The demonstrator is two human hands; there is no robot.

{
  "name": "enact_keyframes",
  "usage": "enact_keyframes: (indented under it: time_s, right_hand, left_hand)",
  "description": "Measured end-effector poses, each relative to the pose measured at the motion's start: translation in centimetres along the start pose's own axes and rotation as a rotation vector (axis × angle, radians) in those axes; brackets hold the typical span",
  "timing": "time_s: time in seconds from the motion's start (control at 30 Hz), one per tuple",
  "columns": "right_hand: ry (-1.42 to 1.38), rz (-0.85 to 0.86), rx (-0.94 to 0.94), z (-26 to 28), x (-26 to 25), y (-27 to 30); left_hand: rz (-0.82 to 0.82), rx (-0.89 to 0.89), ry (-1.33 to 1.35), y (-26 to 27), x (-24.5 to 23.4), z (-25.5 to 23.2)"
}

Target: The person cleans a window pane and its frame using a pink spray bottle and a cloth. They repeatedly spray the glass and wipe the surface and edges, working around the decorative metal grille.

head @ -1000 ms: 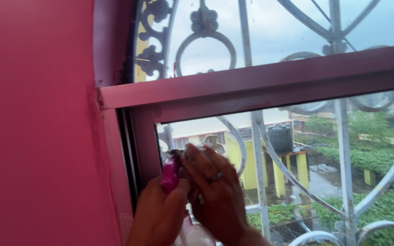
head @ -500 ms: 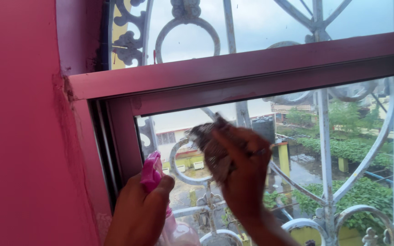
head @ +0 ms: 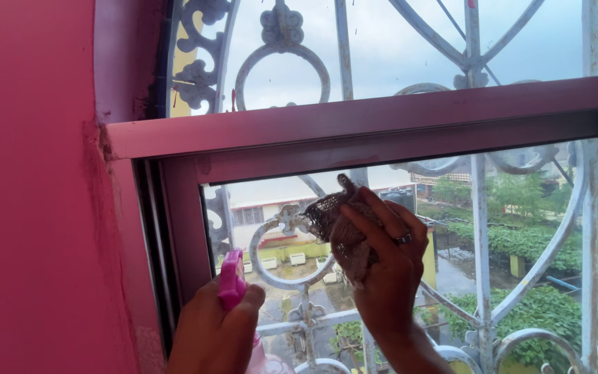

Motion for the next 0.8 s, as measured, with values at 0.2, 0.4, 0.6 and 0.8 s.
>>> enact_keyframes:
  time_s: [0.2, 0.4, 0.6, 0.8]
  right_hand:
    - [-0.351, 0.154, 0.028, 2.1, 4.3, 3.2]
    - [-0.207, 0.345, -0.353, 5.8, 3.9, 4.7]
    - [-0.077, 0.043, -0.279, 3.8, 0.5, -1.6]
    - [-0.087, 0.044, -0.239, 4.9, 2.9, -0.7]
  left_hand:
    - [0.046, -0.128, 0.109, -1.2, 2.4, 4.6]
    - [-0.249, 0.574, -0.217, -1.4, 3.1, 6.1]
    - [0.002, 0.112, 0.067, -8.9, 5.1, 12.1]
    - [0.037, 0.030, 0.089, -8.8, 6.8, 13.5]
Point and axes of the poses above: each hand's wrist, its own y-axis away from the middle knuckle, its own x-axis out of the palm, z = x × y, the point moved 9 cm from there along -y, towards the middle knuckle, and after that the axes turned 13 degrees about z, right-handed, at the moved point
